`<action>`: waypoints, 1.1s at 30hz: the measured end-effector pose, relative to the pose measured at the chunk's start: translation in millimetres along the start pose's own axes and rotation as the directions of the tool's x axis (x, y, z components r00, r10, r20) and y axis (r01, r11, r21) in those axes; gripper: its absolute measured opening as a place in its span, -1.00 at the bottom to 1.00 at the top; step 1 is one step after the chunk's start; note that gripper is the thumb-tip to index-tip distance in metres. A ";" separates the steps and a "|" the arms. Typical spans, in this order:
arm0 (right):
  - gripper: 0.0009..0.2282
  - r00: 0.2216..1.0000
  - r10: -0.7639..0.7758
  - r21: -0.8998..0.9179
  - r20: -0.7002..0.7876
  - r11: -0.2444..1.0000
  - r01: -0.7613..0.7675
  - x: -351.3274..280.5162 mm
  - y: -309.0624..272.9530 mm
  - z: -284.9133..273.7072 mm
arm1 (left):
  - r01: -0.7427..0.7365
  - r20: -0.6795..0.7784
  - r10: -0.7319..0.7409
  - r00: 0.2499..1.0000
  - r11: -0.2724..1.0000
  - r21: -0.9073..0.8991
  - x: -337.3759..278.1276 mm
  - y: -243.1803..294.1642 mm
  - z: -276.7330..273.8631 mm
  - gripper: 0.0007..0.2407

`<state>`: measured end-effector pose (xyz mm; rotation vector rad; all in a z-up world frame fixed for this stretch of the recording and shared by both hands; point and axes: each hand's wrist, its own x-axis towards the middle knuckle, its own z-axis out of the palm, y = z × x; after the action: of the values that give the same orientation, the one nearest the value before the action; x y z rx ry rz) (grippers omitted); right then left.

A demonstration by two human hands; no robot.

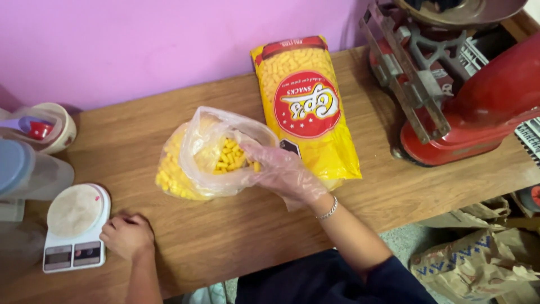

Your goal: The person fills a plastic bag with snacks from a larger bag by hand while wearing a glove.

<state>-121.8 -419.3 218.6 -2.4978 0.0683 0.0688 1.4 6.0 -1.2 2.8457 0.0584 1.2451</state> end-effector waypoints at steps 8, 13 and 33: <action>-0.40 0.967 0.215 0.793 -0.137 0.609 -0.023 -42.7 -10.8 -13.0 | 0.031 0.026 -0.031 0.999 1.000 0.004 -2.6 1.0 2.3 -0.81; -0.61 0.840 0.024 0.425 -0.542 0.871 0.249 -36.6 26.1 -0.2 | 0.037 0.053 -0.037 0.998 0.999 0.001 -0.1 4.8 -5.1 -0.79; -0.54 0.698 -0.058 0.484 -0.714 0.680 0.551 24.7 2.7 57.5 | 0.025 -0.056 -0.025 0.998 1.000 -0.001 -7.7 -9.0 23.0 -0.86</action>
<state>-99.2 -387.7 169.4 -1.6349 -0.0688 -0.8583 12.8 14.3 -23.0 2.8005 0.0946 1.3196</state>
